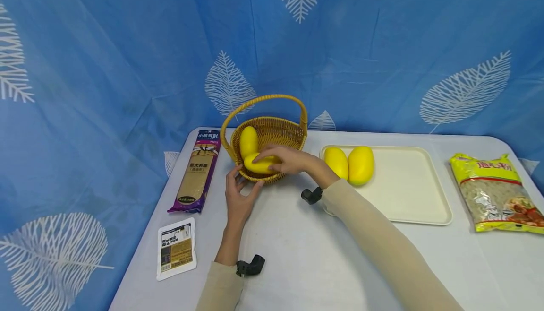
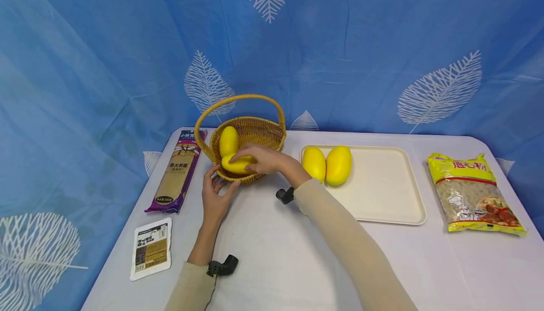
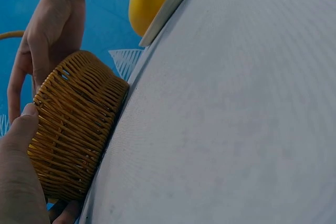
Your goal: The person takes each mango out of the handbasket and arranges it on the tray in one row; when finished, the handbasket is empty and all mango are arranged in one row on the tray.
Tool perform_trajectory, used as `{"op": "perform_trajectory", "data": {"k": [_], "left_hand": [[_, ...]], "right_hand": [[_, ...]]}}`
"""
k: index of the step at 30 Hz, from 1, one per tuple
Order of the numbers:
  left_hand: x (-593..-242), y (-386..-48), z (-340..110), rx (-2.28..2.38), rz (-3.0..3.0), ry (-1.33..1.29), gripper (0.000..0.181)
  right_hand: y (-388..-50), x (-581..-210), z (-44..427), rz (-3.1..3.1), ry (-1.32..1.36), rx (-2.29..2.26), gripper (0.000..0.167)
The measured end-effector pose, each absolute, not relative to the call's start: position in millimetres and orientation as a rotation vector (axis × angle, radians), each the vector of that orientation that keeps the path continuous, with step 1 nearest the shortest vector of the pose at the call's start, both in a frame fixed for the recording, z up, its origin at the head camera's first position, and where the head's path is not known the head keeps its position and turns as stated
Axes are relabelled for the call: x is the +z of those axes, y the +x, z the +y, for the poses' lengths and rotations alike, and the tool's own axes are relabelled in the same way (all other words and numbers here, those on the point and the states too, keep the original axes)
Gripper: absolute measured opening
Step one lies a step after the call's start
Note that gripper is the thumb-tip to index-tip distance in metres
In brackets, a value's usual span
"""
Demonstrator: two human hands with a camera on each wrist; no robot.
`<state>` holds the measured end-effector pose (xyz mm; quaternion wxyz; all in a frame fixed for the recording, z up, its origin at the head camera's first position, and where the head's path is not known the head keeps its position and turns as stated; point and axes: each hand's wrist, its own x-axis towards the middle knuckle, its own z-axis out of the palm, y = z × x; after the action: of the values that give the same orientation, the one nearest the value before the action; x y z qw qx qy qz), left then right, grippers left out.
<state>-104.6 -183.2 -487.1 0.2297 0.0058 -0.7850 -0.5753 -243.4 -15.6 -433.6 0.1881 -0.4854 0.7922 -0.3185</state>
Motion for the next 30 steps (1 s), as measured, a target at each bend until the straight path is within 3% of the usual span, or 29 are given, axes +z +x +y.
{"op": "perform_trajectory", "data": {"k": [11, 30], "left_hand": [[-484.5, -105.5, -183.9, -1.599, -2.158, 0.013, 0.072], [-483.2, -106.7, -184.3, -1.568, -2.18, 0.03, 0.072]], "right_hand": [[-242.7, -422.5, -11.1, 2.32, -1.344, -1.161, 0.033], [-240.2, -426.9, -4.4, 2.405, -1.237, -1.257, 0.047]]}}
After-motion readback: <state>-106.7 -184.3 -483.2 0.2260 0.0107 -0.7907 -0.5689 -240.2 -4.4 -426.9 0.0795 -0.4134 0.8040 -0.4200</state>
